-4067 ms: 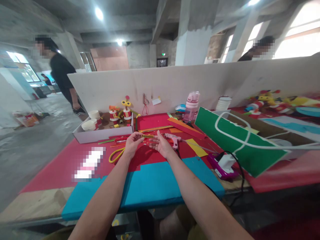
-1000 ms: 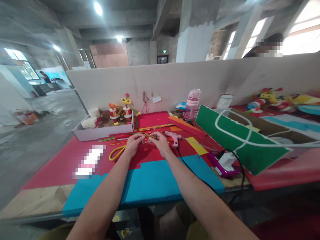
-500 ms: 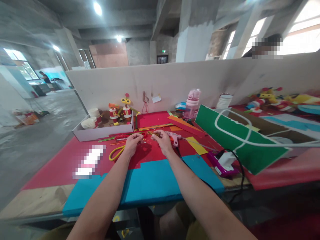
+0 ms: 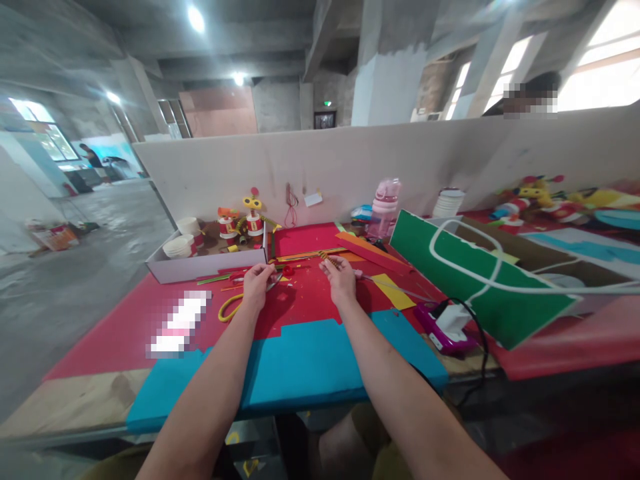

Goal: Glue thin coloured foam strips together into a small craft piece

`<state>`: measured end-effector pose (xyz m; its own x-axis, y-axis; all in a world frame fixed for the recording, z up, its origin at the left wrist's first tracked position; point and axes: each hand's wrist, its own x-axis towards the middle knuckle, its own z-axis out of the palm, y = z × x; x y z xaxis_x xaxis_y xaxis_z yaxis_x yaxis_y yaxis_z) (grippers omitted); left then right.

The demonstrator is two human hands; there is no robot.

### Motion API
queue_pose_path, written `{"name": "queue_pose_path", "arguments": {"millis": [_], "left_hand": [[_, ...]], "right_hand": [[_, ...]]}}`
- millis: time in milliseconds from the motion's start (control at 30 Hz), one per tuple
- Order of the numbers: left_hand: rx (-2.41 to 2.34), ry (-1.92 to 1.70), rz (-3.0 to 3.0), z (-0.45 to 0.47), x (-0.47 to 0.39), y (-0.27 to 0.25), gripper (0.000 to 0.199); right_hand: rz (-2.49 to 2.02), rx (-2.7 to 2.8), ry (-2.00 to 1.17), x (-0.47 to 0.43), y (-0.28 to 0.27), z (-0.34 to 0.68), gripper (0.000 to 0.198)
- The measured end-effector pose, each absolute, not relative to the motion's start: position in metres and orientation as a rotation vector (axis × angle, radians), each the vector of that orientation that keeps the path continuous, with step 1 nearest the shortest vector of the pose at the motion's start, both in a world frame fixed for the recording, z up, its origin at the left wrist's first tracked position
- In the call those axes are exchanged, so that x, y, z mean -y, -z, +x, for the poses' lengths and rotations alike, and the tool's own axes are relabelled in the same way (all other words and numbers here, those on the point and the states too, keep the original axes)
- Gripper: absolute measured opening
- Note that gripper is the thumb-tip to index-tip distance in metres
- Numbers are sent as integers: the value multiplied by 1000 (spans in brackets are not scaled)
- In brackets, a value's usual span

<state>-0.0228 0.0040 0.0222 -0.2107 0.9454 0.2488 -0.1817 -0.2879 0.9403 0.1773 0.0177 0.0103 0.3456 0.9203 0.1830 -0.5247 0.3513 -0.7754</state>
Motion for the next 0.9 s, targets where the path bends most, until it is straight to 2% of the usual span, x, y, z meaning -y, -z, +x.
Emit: {"name": "queue_pose_path", "arguments": {"millis": [100,200,233,333,467,600,700,900], "left_hand": [[-1171,-1707,1415,-24,-4,-24,8],[-1255,-1645,1660,-25,-3,-23,20],[-1288,-1592,1695,-25,-3,-22,18],[-1345,-1481,1667,-26,-2,-18,16],[-1187,-1520,1494,-22,1,-21,13],[-909,-1478,1360,-13,8,-28,41],[-826,-1376,1383,-8,10,-28,49],[-897,-1402,1467,-6,6,-23,33]], "right_hand": [[-653,696,-1091,-16,-12,175,29],[-633,709,-1185,-13,-13,171,28],[-630,715,-1209,-12,-14,170,29],[-629,754,-1250,-8,-16,168,29],[-637,891,-1249,0,-19,164,30],[-661,1047,-1214,7,-19,158,28],[-652,1153,-1204,7,-17,154,28],[-653,1184,-1257,5,-14,153,35]]}}
